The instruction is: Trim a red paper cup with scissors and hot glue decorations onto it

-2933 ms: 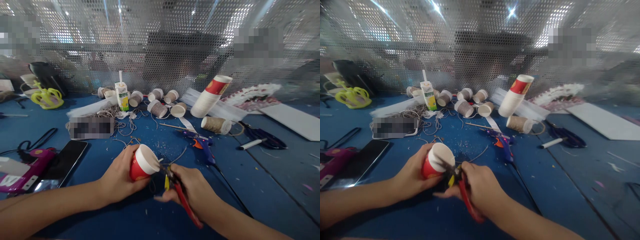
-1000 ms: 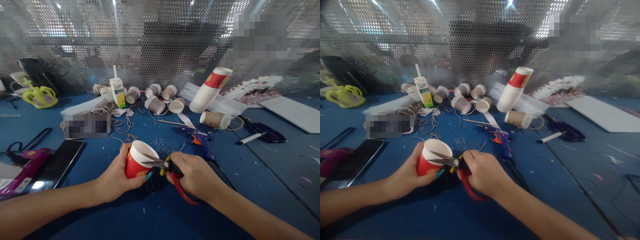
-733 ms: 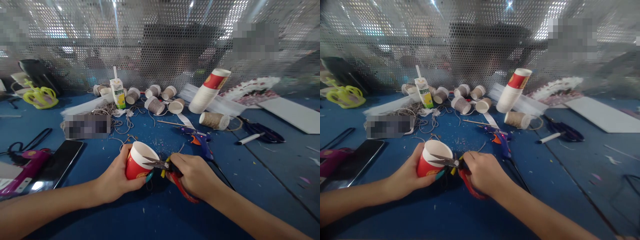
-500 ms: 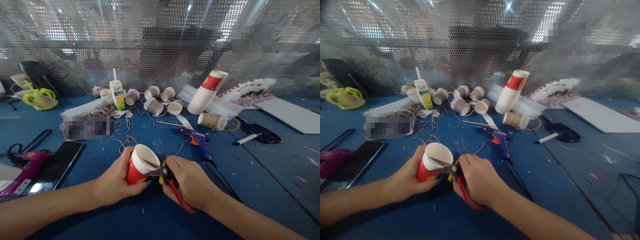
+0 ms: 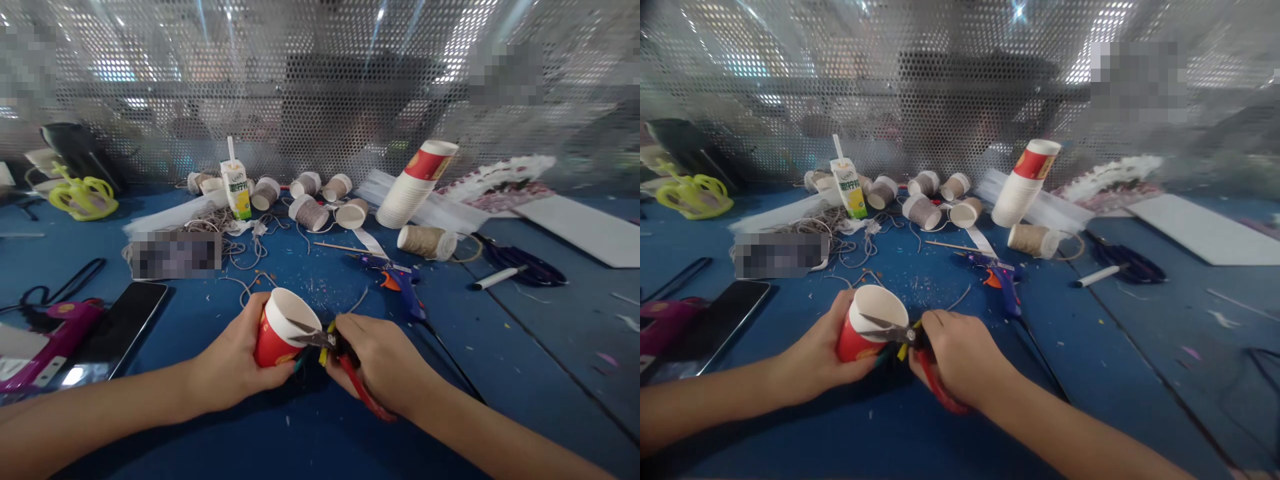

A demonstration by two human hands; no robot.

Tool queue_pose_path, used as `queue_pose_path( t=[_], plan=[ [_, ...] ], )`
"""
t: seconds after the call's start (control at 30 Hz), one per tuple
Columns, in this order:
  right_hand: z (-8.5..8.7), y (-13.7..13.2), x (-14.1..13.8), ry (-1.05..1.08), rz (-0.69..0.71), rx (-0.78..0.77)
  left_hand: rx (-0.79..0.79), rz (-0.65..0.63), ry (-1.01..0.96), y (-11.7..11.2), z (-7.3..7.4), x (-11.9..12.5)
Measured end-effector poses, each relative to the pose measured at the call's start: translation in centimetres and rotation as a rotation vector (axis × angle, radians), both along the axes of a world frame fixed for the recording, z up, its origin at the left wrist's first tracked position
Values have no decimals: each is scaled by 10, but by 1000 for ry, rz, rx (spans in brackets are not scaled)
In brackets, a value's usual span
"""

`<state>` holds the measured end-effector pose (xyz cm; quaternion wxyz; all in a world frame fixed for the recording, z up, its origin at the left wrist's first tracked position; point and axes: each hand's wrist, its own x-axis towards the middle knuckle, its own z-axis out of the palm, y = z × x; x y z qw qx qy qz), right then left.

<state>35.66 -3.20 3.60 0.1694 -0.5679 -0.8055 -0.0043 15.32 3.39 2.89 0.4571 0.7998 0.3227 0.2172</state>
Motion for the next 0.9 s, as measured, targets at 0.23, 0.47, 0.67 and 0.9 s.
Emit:
queue_pose_path(
  t=[0.23, 0.47, 0.67, 0.9],
  plan=[
    [-2, -6, 0, -17, 47, 6, 264, -78, 46, -3, -7, -5],
    [-3, -7, -1, 51, 33, -62, 244, -57, 11, -1, -9, -3],
    [1, 4, -1, 181, -127, -4, -67, 100, -2, 3, 0, 2],
    [10, 6, 3, 25, -163, 65, -168, 118, -80, 3, 5, 4]
  ],
)
